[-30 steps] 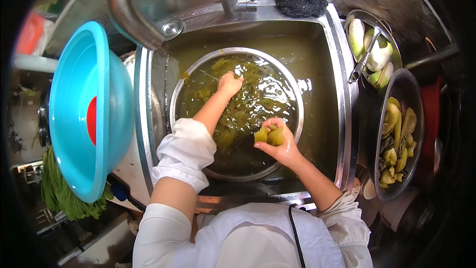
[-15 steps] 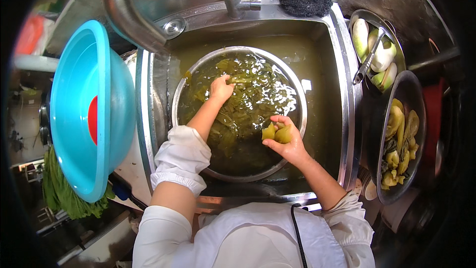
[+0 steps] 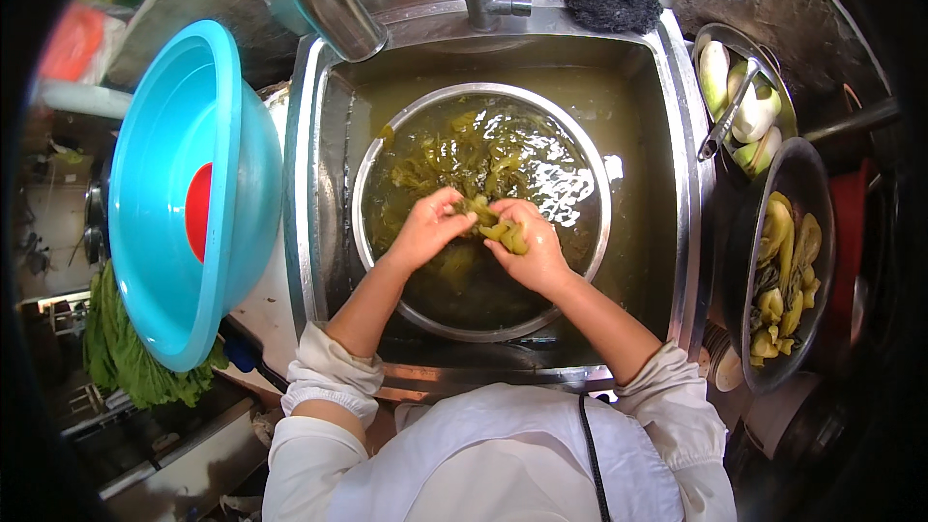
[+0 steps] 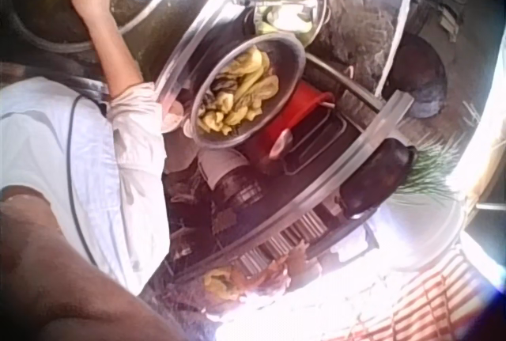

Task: The person washes green leafy vegetables under running water in a kitchen sink. They repeatedly submerge, rub, and rinse the leaves, then transfer them to a metal bowl on the counter.

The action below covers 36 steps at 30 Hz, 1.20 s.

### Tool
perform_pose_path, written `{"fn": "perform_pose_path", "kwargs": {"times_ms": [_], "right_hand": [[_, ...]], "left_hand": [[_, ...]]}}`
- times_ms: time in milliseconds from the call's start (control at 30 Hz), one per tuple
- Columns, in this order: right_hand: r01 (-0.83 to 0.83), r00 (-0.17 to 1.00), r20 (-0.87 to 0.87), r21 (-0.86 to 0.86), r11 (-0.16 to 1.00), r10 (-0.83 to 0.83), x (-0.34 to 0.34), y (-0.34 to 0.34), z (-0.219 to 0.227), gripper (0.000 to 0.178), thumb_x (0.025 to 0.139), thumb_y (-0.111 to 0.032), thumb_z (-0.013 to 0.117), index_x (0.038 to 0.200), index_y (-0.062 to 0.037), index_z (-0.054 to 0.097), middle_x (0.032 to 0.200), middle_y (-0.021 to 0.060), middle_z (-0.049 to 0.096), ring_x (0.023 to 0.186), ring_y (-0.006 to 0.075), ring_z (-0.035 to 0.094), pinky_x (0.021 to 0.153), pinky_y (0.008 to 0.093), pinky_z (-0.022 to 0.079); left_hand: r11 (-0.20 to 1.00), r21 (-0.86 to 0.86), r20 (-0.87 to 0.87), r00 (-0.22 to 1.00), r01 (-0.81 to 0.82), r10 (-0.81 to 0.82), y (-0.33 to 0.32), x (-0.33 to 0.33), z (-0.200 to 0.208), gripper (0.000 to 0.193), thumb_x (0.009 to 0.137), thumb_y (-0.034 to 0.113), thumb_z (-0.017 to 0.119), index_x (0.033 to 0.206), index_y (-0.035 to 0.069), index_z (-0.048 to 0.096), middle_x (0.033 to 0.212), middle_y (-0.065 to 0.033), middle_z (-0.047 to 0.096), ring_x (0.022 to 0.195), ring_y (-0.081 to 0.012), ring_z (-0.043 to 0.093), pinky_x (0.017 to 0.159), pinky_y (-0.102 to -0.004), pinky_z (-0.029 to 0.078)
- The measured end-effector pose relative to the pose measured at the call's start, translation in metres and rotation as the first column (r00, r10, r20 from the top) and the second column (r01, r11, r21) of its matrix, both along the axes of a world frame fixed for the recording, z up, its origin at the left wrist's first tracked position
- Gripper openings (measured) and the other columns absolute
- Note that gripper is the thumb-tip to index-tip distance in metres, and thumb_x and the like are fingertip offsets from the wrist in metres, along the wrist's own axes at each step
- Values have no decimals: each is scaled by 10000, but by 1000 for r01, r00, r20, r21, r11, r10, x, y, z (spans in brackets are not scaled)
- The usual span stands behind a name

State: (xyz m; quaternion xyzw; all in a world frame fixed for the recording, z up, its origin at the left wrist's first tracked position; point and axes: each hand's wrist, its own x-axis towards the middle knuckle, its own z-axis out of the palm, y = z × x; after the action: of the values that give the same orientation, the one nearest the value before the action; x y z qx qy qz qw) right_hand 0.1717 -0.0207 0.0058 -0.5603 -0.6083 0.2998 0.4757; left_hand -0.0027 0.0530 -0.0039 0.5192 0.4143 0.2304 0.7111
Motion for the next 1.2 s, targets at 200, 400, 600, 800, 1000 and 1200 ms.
{"fn": "perform_pose_path", "kwargs": {"times_ms": [200, 400, 600, 800, 1000, 1200], "right_hand": [[-42, 940, -324, -426, 904, -109, 7, -4, -22, 282, 685, -75, 720, 875, -40, 514, 751, 33, 594, 690, 83, 547, 643, 257, 469], [-3, 861, -430, -539, 842, -272, 17, -10, -39, 303, 705, -34, 719, 901, -58, 490, 804, -1, 565, 747, 76, 532, 690, 221, 448], [-66, 897, -408, -509, 858, -173, 9, -15, -34, 266, 727, -20, 694, 897, -52, 493, 833, -3, 563, 769, 74, 530, 705, 220, 444], [-92, 736, -617, -498, 862, -278, 12, -28, -33, 265, 740, 2, 678, 908, -66, 485, 868, 3, 557, 814, 80, 529, 735, 225, 439], [-92, 669, -690, -447, 890, -278, 34, -37, -26, 351, 736, -14, 686, 1008, -49, 468, 918, 15, 547, 838, 112, 538, 779, 257, 439], [-247, 796, -588, -528, 813, -140, 39, -47, -1, 374, 680, -31, 750, 989, -24, 539, 922, 25, 590, 836, 96, 552, 760, 253, 451]], "left_hand": [[996, -85, -124, 992, 5, -15, -7, -19, 5, 163, 800, 100, 619, 928, 16, 563, 839, -20, 606, 759, -123, 584, 642, -257, 462], [671, 393, -898, 419, 629, 134, -11, -32, -4, 404, 710, 68, 578, 1107, 22, 524, 1107, -151, 536, 1024, -319, 509, 849, -415, 420], [953, 279, -213, 975, 121, -61, -29, 9, 3, 409, 770, 5, 564, 1170, 12, 479, 939, -100, 572, 768, -169, 572, 673, -252, 459], [915, 345, -257, 959, 209, -122, -46, 21, -2, 328, 789, -13, 547, 1116, 13, 531, 807, -12, 568, 710, -56, 515, 631, -197, 430], [944, 327, -431, 894, 29, 123, 47, 37, -60, 218, 808, -32, 492, 992, 17, 599, 873, -81, 625, 813, -147, 597, 756, -245, 480], [942, 210, -789, 614, 262, 5, 61, 88, -113, 472, 772, 205, 623, 1193, 36, 492, 1117, -141, 580, 1019, -256, 554, 861, -313, 428]]}}
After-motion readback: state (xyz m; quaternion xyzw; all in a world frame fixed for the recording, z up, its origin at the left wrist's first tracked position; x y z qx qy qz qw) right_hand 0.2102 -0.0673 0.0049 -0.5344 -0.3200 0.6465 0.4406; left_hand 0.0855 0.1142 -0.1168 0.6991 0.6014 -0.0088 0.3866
